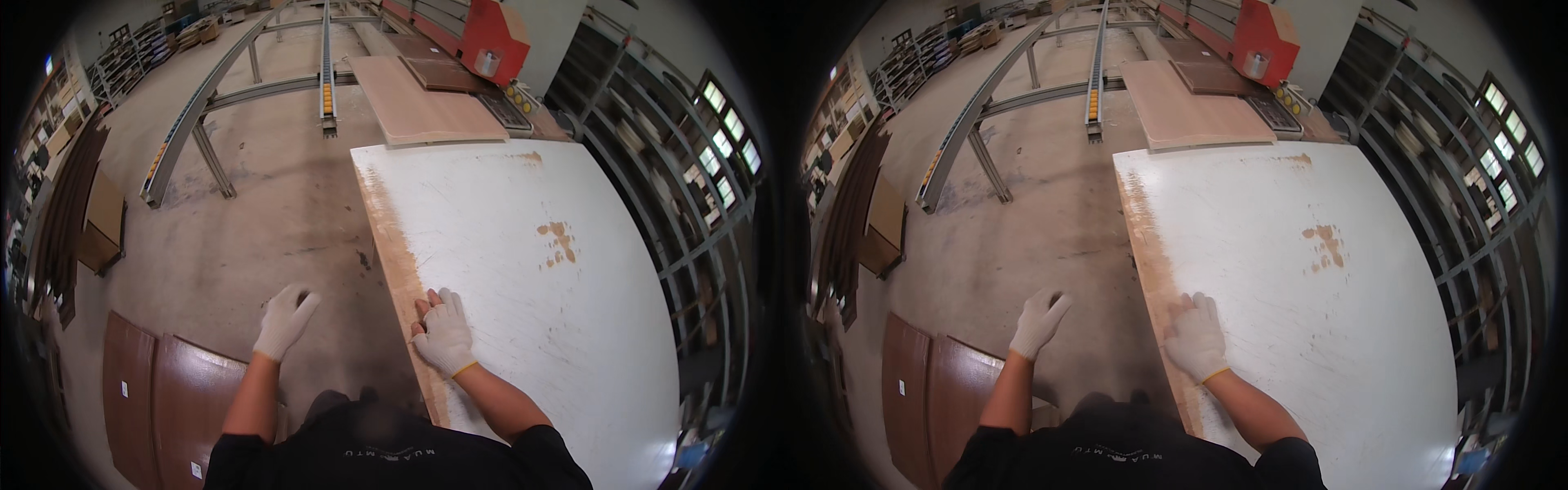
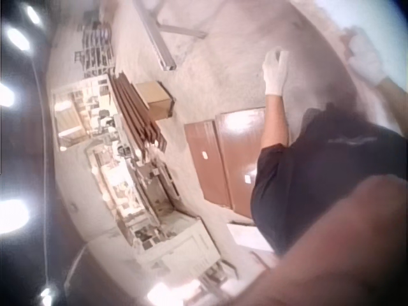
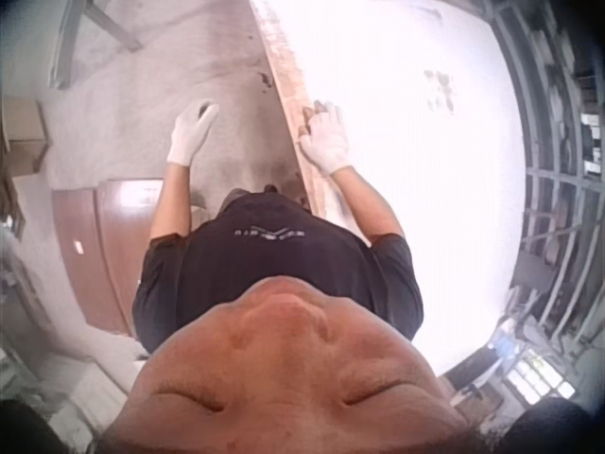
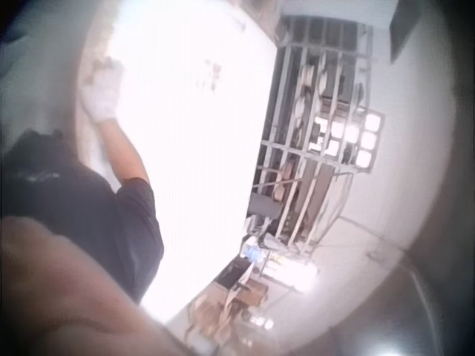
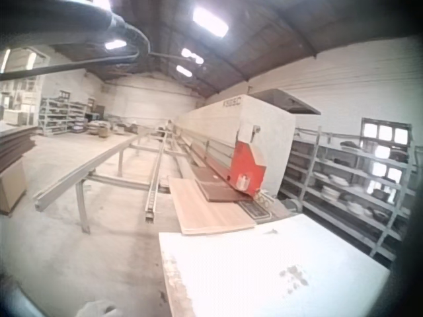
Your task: The person repeatedly picks up large brown wood panels from a stack on the floor and places them onto a white workbench. The person handles the panels one at a time, lifting and positioning them to build a new stack on the bench.
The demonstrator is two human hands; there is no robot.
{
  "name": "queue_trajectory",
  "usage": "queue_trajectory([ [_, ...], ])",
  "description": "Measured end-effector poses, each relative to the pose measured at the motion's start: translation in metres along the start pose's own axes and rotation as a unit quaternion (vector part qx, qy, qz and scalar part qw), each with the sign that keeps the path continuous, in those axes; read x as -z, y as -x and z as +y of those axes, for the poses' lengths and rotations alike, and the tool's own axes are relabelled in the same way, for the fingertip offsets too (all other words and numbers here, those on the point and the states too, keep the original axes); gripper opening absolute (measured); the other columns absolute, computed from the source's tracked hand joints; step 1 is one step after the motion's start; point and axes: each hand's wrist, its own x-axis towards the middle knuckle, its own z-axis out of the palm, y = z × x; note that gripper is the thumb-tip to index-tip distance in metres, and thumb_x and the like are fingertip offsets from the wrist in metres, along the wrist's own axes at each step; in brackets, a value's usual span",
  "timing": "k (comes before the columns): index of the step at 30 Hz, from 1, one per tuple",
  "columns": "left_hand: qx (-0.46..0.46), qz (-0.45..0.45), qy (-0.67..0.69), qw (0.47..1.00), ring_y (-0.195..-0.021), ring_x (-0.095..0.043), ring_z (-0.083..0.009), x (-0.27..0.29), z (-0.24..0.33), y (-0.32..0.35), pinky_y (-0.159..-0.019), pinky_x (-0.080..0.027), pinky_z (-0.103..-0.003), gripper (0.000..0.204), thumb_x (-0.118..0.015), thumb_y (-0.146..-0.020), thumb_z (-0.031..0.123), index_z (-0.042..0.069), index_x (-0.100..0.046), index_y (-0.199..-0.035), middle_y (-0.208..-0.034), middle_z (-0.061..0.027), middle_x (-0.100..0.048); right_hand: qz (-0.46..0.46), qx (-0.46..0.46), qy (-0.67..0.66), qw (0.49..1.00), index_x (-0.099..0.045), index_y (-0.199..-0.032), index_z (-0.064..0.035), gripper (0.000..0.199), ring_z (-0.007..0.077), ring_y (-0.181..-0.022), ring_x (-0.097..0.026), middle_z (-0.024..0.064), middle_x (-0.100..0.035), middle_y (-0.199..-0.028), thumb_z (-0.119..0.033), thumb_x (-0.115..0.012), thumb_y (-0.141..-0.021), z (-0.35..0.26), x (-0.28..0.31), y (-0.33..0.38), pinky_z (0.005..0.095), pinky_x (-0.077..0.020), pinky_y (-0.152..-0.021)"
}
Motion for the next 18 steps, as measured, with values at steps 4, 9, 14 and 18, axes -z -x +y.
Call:
queue_trajectory([
  [4, -0.063, -0.075, 0.161, 0.982, -0.098, -0.071, -0.0235, -0.045, 0.059, -0.092, -0.093, -0.053, -0.035, 0.039, -0.064, -0.1, 0.035, -0.002, -0.073, -0.112, -0.104, -0.0138, -0.074, 0.095, 0.029, -0.049, 0.994, -0.067, -0.12, -0.001, 0.038, 0.038, -0.124, -0.047, 0.0186, -0.06, -0.129, -0.025, -0.062, -0.091, 0.001, 0.005, -0.001, 0.0464, -0.0398, -0.111],
  [9, -0.017, -0.188, 0.374, 0.908, -0.098, -0.069, -0.0182, -0.11, 0.104, -0.201, -0.087, -0.056, -0.033, 0.034, -0.063, -0.1, 0.033, 0.0, -0.071, -0.108, -0.108, -0.0097, -0.07, 0.124, 0.026, -0.099, 0.987, -0.066, -0.11, 0.0, 0.034, 0.0387, -0.113, -0.05, 0.0181, -0.059, -0.114, -0.023, -0.066, -0.085, 0.007, 0.004, -0.005, 0.0469, -0.0458, -0.102],
  [14, 0.057, -0.256, 0.529, 0.807, -0.095, -0.071, -0.0221, -0.177, 0.132, -0.28, -0.086, -0.06, -0.039, 0.037, -0.062, -0.104, 0.034, -0.001, -0.065, -0.117, -0.11, -0.01, -0.069, 0.126, -0.02, -0.168, 0.978, -0.066, -0.117, 0.0011, 0.043, 0.0401, -0.122, -0.053, 0.0201, -0.061, -0.125, -0.024, -0.069, -0.083, 0.015, -0.001, -0.008, 0.0478, -0.0471, -0.104],
  [18, 0.102, -0.306, 0.572, 0.754, -0.101, -0.07, -0.0272, -0.222, 0.149, -0.335, -0.09, -0.06, -0.042, 0.049, -0.065, -0.103, 0.04, -0.004, -0.062, -0.125, -0.117, -0.0144, -0.067, 0.135, -0.057, -0.183, 0.972, -0.063, -0.131, 0.0024, 0.058, 0.042, -0.124, -0.059, 0.0222, -0.06, -0.138, -0.026, -0.073, -0.081, 0.02, -0.009, 0.0, 0.046, -0.0494, -0.106],
])
